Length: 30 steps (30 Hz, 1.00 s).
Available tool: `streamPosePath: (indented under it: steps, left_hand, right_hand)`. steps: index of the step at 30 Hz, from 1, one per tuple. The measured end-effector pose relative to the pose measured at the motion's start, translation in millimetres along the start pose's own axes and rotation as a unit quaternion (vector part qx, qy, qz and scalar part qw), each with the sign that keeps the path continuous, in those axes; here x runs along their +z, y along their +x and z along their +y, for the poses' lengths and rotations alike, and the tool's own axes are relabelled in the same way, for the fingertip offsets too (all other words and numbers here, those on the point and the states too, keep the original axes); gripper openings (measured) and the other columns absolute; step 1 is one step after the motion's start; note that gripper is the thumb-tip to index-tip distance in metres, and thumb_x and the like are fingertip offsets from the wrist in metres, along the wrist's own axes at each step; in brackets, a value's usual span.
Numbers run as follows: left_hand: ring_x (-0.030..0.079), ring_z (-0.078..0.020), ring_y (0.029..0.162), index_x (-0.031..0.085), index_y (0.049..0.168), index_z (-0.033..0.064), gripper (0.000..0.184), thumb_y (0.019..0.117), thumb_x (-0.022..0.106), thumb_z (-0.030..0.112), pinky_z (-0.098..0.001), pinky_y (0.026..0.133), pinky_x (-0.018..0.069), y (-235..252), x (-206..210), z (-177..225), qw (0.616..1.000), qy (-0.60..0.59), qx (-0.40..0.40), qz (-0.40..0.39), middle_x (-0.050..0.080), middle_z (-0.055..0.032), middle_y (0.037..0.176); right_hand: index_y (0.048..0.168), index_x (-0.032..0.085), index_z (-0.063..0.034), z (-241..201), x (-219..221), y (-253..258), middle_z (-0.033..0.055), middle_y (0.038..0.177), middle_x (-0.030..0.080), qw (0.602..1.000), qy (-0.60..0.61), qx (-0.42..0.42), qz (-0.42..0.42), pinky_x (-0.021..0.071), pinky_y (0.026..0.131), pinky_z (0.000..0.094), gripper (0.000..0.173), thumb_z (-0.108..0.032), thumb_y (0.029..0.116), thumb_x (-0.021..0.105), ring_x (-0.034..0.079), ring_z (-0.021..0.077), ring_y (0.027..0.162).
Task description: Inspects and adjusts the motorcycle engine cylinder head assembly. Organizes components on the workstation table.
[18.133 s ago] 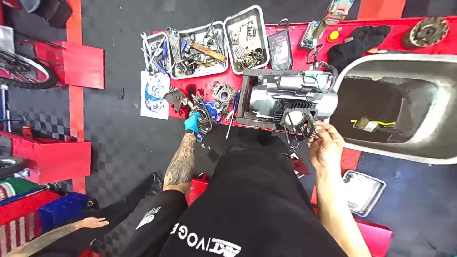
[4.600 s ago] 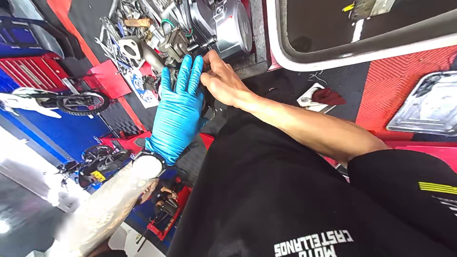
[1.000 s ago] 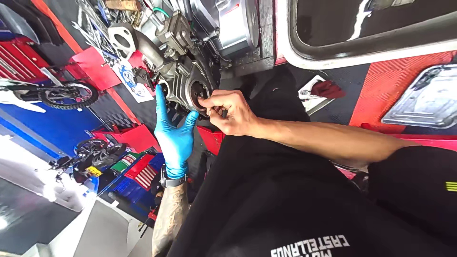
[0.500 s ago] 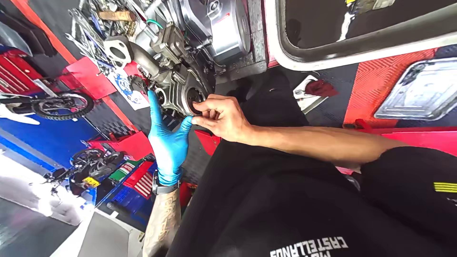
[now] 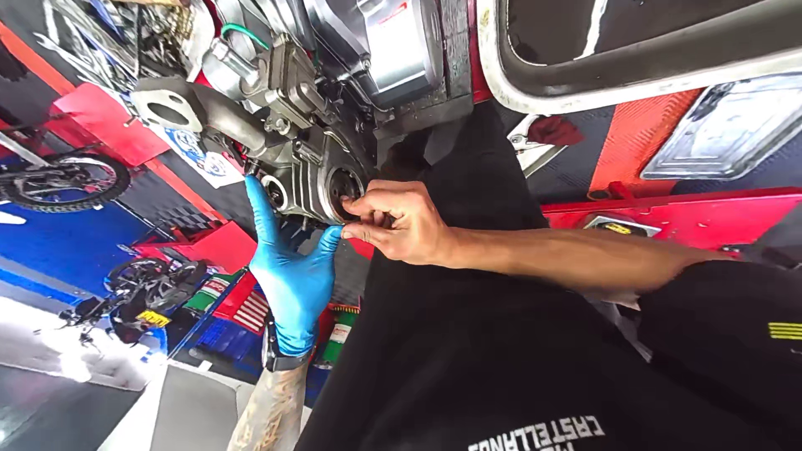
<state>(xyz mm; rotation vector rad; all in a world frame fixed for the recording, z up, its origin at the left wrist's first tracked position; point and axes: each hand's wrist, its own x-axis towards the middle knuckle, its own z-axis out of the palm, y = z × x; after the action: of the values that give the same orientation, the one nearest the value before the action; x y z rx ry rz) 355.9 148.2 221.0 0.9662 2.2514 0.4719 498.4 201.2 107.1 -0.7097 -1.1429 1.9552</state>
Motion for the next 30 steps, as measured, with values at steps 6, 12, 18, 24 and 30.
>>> streamPosePath:
  steps: [6, 12, 18, 24, 30]
  left_hand:
    - [0.07, -0.0176, 0.116, 0.025, 0.163, 0.0075, 0.107, 0.0794, 0.09, 0.019, -0.0343, 0.097, 0.0629, -1, -4, -7, 1.0, -0.005, -0.001, 0.007, 0.061, -0.0105, 0.142]
    - [0.068, -0.0119, 0.118, 0.027, 0.164, 0.0195, 0.096, 0.0866, 0.083, 0.014, -0.0327, 0.1, 0.06, 0, -12, -17, 0.999, -0.022, 0.008, -0.021, 0.06, -0.0038, 0.145]
    - [0.071, -0.0156, 0.111, 0.027, 0.164, 0.0195, 0.088, 0.0926, 0.076, 0.008, -0.0349, 0.093, 0.0628, -6, 7, -37, 0.985, -0.15, 0.024, 0.08, 0.06, -0.0062, 0.144]
    - [0.073, -0.0123, 0.1, 0.053, 0.148, 0.0081, 0.057, 0.0953, 0.073, 0.009, -0.0298, 0.09, 0.0623, -3, -5, -59, 0.975, -0.22, 0.014, 0.038, 0.071, -0.0059, 0.125]
    - [0.075, -0.01, 0.089, 0.067, 0.134, 0.0062, 0.046, 0.0892, 0.079, 0.005, -0.0282, 0.082, 0.064, 13, -19, -71, 0.966, -0.259, 0.01, -0.013, 0.078, -0.0025, 0.106]
  right_hand:
    - [0.101, 0.075, 0.0061, -6, 1, -3, 0.007, 0.078, 0.065, 0.999, -0.053, -0.001, 0.001, 0.0516, 0.052, 0.0193, 0.023, -0.007, 0.0834, 0.084, 0.058, 0.0061, 0.061]
    - [0.103, 0.075, 0.0017, -16, -1, 0, 0.0062, 0.085, 0.068, 0.992, -0.118, 0.035, -0.013, 0.0552, 0.055, 0.0212, 0.027, -0.01, 0.0813, 0.086, 0.063, 0.0076, 0.066]
    - [0.102, 0.07, -0.001, -31, 8, 4, 0.0055, 0.084, 0.068, 0.982, -0.178, 0.057, -0.017, 0.0561, 0.054, 0.0233, 0.028, -0.009, 0.0807, 0.086, 0.064, 0.0093, 0.063]
    - [0.094, 0.066, -0.0039, -34, 16, 8, 0.0005, 0.069, 0.06, 0.977, -0.207, 0.054, 0.001, 0.0499, 0.048, 0.0211, 0.029, -0.007, 0.0766, 0.089, 0.056, 0.0074, 0.055]
    - [0.09, 0.064, -0.0057, -30, 23, 6, -0.0005, 0.069, 0.061, 0.976, -0.2, 0.071, 0.037, 0.052, 0.05, 0.0222, 0.028, -0.005, 0.0748, 0.088, 0.057, 0.0075, 0.056]
